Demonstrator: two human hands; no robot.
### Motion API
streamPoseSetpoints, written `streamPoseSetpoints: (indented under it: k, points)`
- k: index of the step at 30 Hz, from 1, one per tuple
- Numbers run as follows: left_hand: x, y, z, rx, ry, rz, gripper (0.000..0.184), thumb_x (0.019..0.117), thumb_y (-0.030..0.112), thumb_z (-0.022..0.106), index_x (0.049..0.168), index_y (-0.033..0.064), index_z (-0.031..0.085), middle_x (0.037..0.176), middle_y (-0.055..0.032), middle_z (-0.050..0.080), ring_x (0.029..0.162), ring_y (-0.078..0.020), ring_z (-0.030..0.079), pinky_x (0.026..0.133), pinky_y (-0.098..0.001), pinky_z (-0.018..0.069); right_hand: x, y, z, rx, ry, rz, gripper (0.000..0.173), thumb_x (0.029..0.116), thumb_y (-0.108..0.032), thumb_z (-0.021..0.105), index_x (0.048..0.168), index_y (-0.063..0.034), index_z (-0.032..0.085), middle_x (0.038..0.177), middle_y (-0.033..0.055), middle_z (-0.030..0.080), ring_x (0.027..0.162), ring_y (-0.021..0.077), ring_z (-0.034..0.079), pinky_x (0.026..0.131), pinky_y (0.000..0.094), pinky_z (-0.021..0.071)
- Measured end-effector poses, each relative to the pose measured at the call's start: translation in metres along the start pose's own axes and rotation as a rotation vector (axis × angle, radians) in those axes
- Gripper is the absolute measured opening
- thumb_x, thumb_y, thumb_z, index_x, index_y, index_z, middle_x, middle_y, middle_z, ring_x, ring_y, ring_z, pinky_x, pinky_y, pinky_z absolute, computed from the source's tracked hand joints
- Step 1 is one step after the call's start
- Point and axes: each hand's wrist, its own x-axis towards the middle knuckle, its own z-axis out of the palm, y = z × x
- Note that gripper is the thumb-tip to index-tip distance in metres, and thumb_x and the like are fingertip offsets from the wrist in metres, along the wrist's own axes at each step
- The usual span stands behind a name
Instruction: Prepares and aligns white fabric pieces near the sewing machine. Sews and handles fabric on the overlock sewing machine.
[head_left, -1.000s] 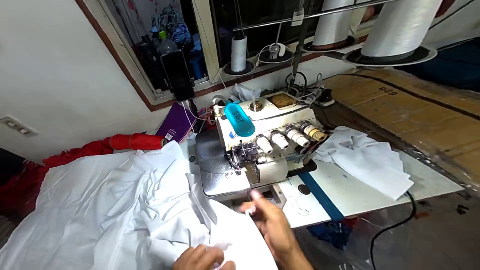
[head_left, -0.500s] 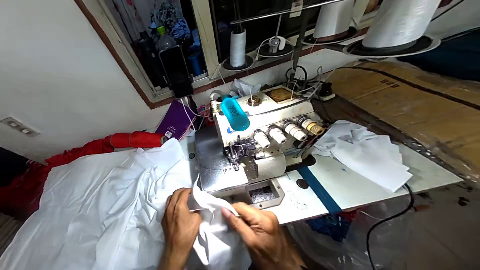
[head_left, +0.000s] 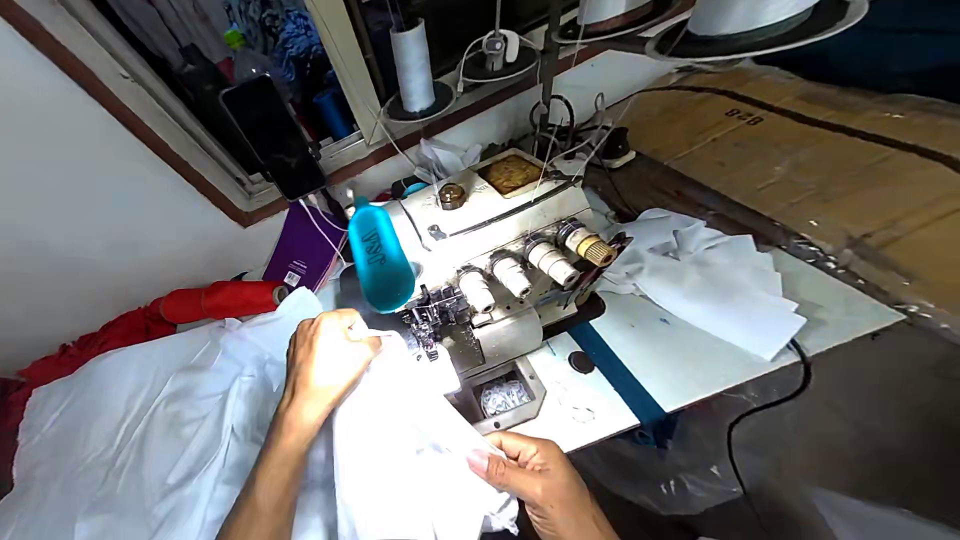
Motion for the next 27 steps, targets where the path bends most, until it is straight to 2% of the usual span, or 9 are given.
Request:
streamPoseSetpoints:
  k: [3, 6, 9, 12, 14, 17, 20, 24, 27]
  points:
    - [0.023, 0.014, 0.025, -0.042, 0.123, -0.052, 0.032, 0.0776, 0.021, 0.089, 0.090, -0.0014, 0.070, 0.084, -0.0200, 0.069, 0.088, -0.0388, 0.067, 0.081, -0.0598, 0.0507, 0.007, -0.006, 0.003, 0.052, 0.044, -0.017, 0.008, 0.0910, -0.008, 0.068, 0.087, -0.0067, 0.075, 0.070, -0.0031, 0.070, 0.064, 0.0026, 0.065, 0.063, 0.0240, 0.0558]
    - [0.030, 0.013, 0.045, -0.175, 0.250, -0.001, 0.047, 0.0813, 0.014, 0.084, 0.118, -0.0084, 0.064, 0.109, -0.0291, 0.067, 0.107, -0.0449, 0.064, 0.094, -0.0624, 0.0477, 0.016, -0.010, 0.006, 0.059, 0.085, -0.057, 0.009, 0.0919, -0.010, 0.068, 0.087, -0.0073, 0.074, 0.069, -0.0038, 0.068, 0.064, 0.0023, 0.064, 0.062, 0.0235, 0.0552]
    - [0.028, 0.021, 0.040, -0.073, 0.283, 0.097, 0.027, 0.0854, 0.013, 0.077, 0.104, -0.0047, 0.070, 0.094, -0.0251, 0.070, 0.093, -0.0422, 0.068, 0.081, -0.0627, 0.0510, 0.018, -0.010, 0.003, 0.003, 0.013, -0.066, 0.012, 0.0943, -0.015, 0.067, 0.088, -0.0069, 0.073, 0.069, -0.0037, 0.067, 0.063, 0.0028, 0.063, 0.062, 0.0252, 0.0541]
    - [0.008, 0.022, 0.039, 0.006, 0.276, 0.202, 0.034, 0.0895, 0.017, 0.062, 0.114, -0.0058, 0.068, 0.114, -0.0317, 0.066, 0.109, -0.0512, 0.064, 0.090, -0.0711, 0.0462, 0.015, -0.015, -0.030, -0.181, -0.026, -0.133, 0.022, 0.1006, -0.022, 0.063, 0.104, -0.0030, 0.074, 0.077, 0.0005, 0.070, 0.064, 0.0050, 0.064, 0.062, 0.0255, 0.0552]
    - [0.000, 0.013, 0.054, 0.034, 0.313, 0.251, 0.047, 0.0930, 0.028, 0.049, 0.121, -0.0056, 0.065, 0.128, -0.0339, 0.060, 0.124, -0.0530, 0.056, 0.103, -0.0677, 0.0412, 0.014, -0.030, -0.072, -0.380, 0.133, -0.168, 0.028, 0.1042, -0.025, 0.058, 0.115, -0.0057, 0.075, 0.093, 0.0014, 0.077, 0.074, 0.0074, 0.070, 0.070, 0.0280, 0.0597]
    - [-0.008, 0.011, 0.077, 0.107, 0.397, 0.312, 0.047, 0.1015, 0.024, 0.035, 0.111, -0.0101, 0.066, 0.120, -0.0350, 0.064, 0.120, -0.0531, 0.060, 0.100, -0.0640, 0.0459, 0.016, -0.053, -0.141, -0.727, 0.532, -0.194, 0.027, 0.1040, -0.025, 0.055, 0.114, -0.0107, 0.076, 0.096, 0.0002, 0.076, 0.084, 0.0124, 0.072, 0.079, 0.0376, 0.0609]
    - [-0.007, 0.012, 0.080, 0.116, 0.423, 0.305, 0.046, 0.1001, 0.022, 0.034, 0.103, -0.0106, 0.066, 0.114, -0.0342, 0.065, 0.116, -0.0526, 0.061, 0.095, -0.0653, 0.0467, 0.023, -0.067, -0.186, -0.996, 0.815, -0.329, 0.022, 0.0996, -0.024, 0.066, 0.111, -0.0093, 0.077, 0.091, 0.0089, 0.075, 0.081, 0.0262, 0.071, 0.075, 0.0531, 0.0576]
    - [-0.005, 0.011, 0.080, 0.094, 0.420, 0.298, 0.048, 0.1008, 0.024, 0.033, 0.107, -0.0099, 0.067, 0.116, -0.0329, 0.065, 0.118, -0.0515, 0.061, 0.097, -0.0646, 0.0463, 0.051, -0.082, -0.192, -1.099, 0.765, -0.394, 0.028, 0.0977, -0.025, 0.070, 0.118, -0.0064, 0.075, 0.114, 0.0149, 0.073, 0.103, 0.0336, 0.071, 0.089, 0.0558, 0.0565]
    - [-0.005, 0.012, 0.080, 0.075, 0.427, 0.277, 0.048, 0.0998, 0.023, 0.034, 0.108, -0.0100, 0.067, 0.118, -0.0329, 0.065, 0.118, -0.0512, 0.061, 0.099, -0.0647, 0.0459, 0.086, -0.085, -0.185, -1.229, 0.716, -0.558, 0.033, 0.0911, -0.025, 0.076, 0.118, -0.0064, 0.075, 0.122, 0.0167, 0.070, 0.111, 0.0369, 0.068, 0.087, 0.0559, 0.0572]
